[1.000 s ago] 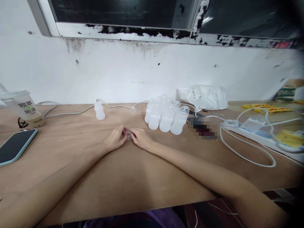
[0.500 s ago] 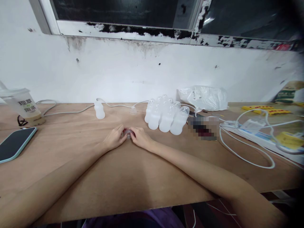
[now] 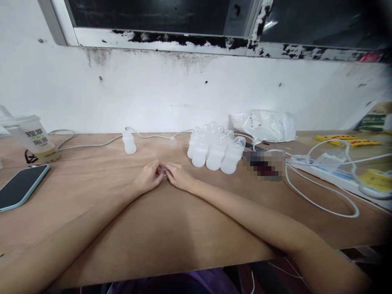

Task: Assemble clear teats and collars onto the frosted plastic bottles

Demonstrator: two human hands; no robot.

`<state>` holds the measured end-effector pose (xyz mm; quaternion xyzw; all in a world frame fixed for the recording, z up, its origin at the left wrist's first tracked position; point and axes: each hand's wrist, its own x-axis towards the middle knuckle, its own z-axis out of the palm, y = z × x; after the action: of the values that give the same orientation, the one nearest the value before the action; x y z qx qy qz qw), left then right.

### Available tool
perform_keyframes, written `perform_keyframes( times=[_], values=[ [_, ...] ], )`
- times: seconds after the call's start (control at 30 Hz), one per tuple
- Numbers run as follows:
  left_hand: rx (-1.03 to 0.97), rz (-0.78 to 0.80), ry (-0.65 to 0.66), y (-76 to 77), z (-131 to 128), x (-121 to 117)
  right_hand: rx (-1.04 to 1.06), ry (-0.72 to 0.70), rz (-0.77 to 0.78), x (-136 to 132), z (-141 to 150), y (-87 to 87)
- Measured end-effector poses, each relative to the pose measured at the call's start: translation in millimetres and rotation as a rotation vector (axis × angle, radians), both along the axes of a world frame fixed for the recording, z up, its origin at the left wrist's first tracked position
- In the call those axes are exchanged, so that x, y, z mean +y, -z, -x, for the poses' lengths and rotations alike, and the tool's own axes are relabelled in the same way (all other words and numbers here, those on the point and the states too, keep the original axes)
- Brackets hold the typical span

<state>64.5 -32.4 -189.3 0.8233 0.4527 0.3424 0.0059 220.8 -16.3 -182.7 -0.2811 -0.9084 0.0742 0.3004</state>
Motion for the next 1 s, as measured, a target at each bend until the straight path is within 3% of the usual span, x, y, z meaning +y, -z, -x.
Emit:
perform_keyframes(
  times=[0.23,0.5,0.73,1.0],
  values=[
    [0.029,0.02,-0.013,-3.0,-0.1,-2.6,-0.044,0.018,-0.044,0.4,-2.0,6.2],
    [0.045,0.032,-0.024,0.6,-1.7,0.9,-0.002,0.038,-0.021,-1.7,1.0,1.5],
    [0.082,0.104,-0.067,-5.3,1.7,-3.5,-0.066,0.038,-0.034,-0.2,-3.0,0.1],
    [-0.007,0.085,0.011,-2.2,3.8,1.1,-0.073,0.097,0.007,-2.5,-3.2,1.9]
  ],
)
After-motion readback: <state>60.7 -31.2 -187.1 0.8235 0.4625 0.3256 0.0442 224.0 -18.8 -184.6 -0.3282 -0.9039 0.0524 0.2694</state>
